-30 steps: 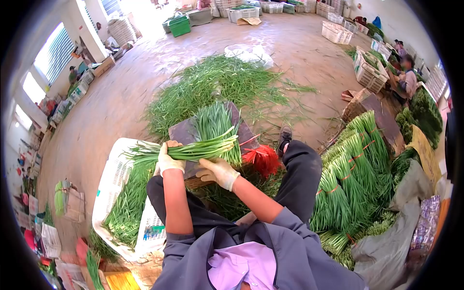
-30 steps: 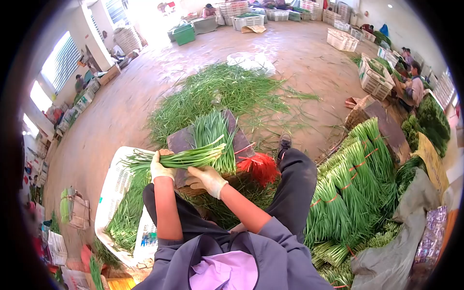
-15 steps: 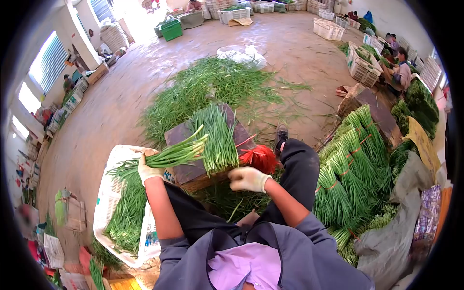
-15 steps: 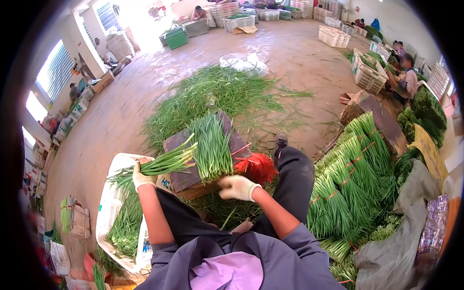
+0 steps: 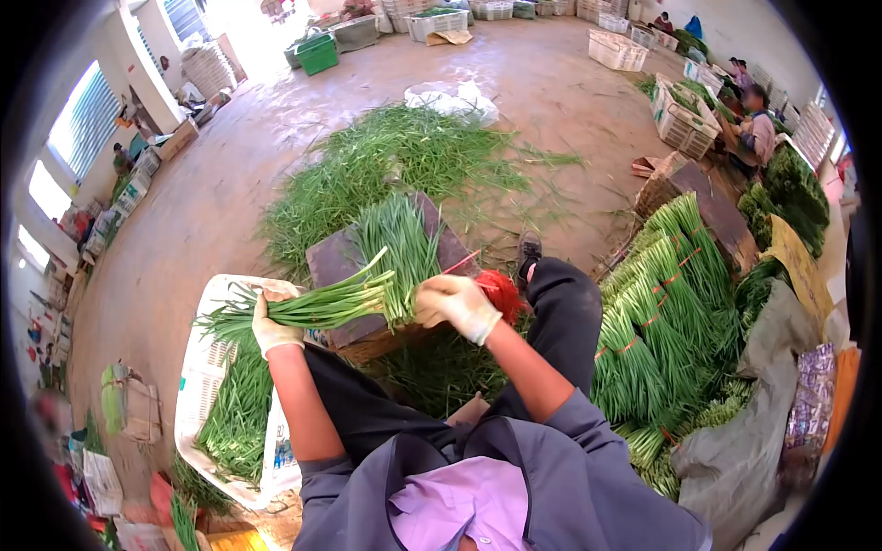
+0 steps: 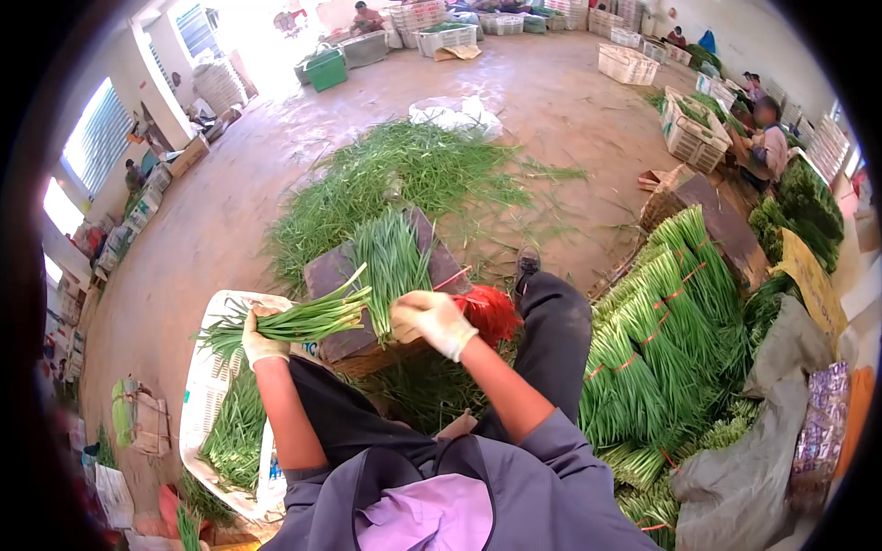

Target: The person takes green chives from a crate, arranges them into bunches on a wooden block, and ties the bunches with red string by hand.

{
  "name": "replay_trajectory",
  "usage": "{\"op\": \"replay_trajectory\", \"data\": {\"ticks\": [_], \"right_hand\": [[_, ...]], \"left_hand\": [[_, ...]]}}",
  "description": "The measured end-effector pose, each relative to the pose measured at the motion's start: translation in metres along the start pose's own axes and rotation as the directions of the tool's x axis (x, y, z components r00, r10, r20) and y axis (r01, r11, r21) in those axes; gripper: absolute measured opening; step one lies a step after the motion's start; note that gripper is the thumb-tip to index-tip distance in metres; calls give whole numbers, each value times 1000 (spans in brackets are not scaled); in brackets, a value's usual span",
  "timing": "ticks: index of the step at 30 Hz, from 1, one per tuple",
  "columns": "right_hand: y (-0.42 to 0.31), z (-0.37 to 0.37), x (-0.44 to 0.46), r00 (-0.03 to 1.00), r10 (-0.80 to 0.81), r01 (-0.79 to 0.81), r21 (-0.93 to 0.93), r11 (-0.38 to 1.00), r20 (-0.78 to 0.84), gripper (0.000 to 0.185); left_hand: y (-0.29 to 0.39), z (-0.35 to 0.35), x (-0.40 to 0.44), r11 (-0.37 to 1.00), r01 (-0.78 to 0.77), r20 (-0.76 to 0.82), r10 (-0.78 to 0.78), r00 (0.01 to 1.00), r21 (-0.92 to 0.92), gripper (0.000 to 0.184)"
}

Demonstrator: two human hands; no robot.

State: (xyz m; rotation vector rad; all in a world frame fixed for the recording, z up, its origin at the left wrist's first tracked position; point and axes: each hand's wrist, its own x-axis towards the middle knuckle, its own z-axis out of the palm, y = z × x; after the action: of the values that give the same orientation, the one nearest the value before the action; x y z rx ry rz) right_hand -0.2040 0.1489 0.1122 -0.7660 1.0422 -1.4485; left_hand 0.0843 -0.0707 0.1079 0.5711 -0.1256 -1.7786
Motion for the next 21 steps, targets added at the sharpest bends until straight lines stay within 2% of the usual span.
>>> {"op": "replay_trajectory", "data": {"ticks": [1, 4, 5, 6, 8, 9, 10, 11, 13, 14, 15, 16, 17, 18, 19, 21], "right_hand": [[-14, 23, -11, 1000, -2, 3, -82, 997, 22, 29], [-5, 48, -2, 998, -29, 29, -20, 999, -47, 24], [-6, 46, -3, 999, -30, 29, -19, 999, -41, 24], [-8, 38, -7, 994, -42, 40, -22, 999, -100, 23], [-13, 15, -13, 977, -91, 91, -6, 996, -195, 18], [-11, 2, -16, 971, -65, 82, 66, 994, -232, 17], [-4, -15, -21, 994, -14, 22, 77, 997, -105, 19], [-1, -21, -27, 999, 36, -38, 85, 996, 23, 22], [9, -13, -43, 909, 332, -276, -233, 933, 252, 33], [48, -27, -40, 953, 68, 168, -700, 694, 296, 36], [84, -42, -30, 874, -136, 480, -871, 106, 466, 39], [61, -23, -31, 979, -97, 202, -755, 623, 182, 37], [28, 4, -35, 992, 110, -122, -350, 929, -55, 35], [18, 15, -35, 993, -67, 40, -267, 963, -92, 28], [9, 20, -28, 944, -329, 260, -660, 705, 20, 37], [-13, 47, -20, 785, -555, 504, -807, 309, 277, 52]], "left_hand": [[-3, 0, 2, 1000, 21, 37, -20, 999, -23, 25], [-20, 7, -3, 999, -18, 63, 15, 998, 46, 22], [-21, 10, -7, 998, -36, 76, 32, 997, 59, 21], [-20, 15, -8, 994, -94, -39, 96, 995, 62, 20], [-1, 9, -5, 991, -129, -30, 130, 991, 39, 20], [5, 2, -4, 988, -155, -26, 156, 987, 19, 19], [9, 4, -8, 978, -203, -20, 204, 979, 37, 20], [14, 1, -5, 982, -190, 8, 189, 982, 20, 22], [10, -2, -6, 979, -187, 54, 182, 982, 85, 23], [4, 3, -10, 979, -172, 50, 167, 985, 106, 26], [-3, 8, -13, 980, -155, 47, 150, 988, 128, 30], [-8, 12, -12, 979, -143, 25, 141, 990, 143, 30], [-14, 11, -13, 979, -127, -9, 130, 991, 158, 31], [-22, 8, -14, 980, -87, 6, 87, 996, 182, 28], [-27, 5, -17, 976, -44, 19, 41, 999, 213, 25], [-44, 13, -26, 961, -29, 90, 5, 996, 274, 24]]}}
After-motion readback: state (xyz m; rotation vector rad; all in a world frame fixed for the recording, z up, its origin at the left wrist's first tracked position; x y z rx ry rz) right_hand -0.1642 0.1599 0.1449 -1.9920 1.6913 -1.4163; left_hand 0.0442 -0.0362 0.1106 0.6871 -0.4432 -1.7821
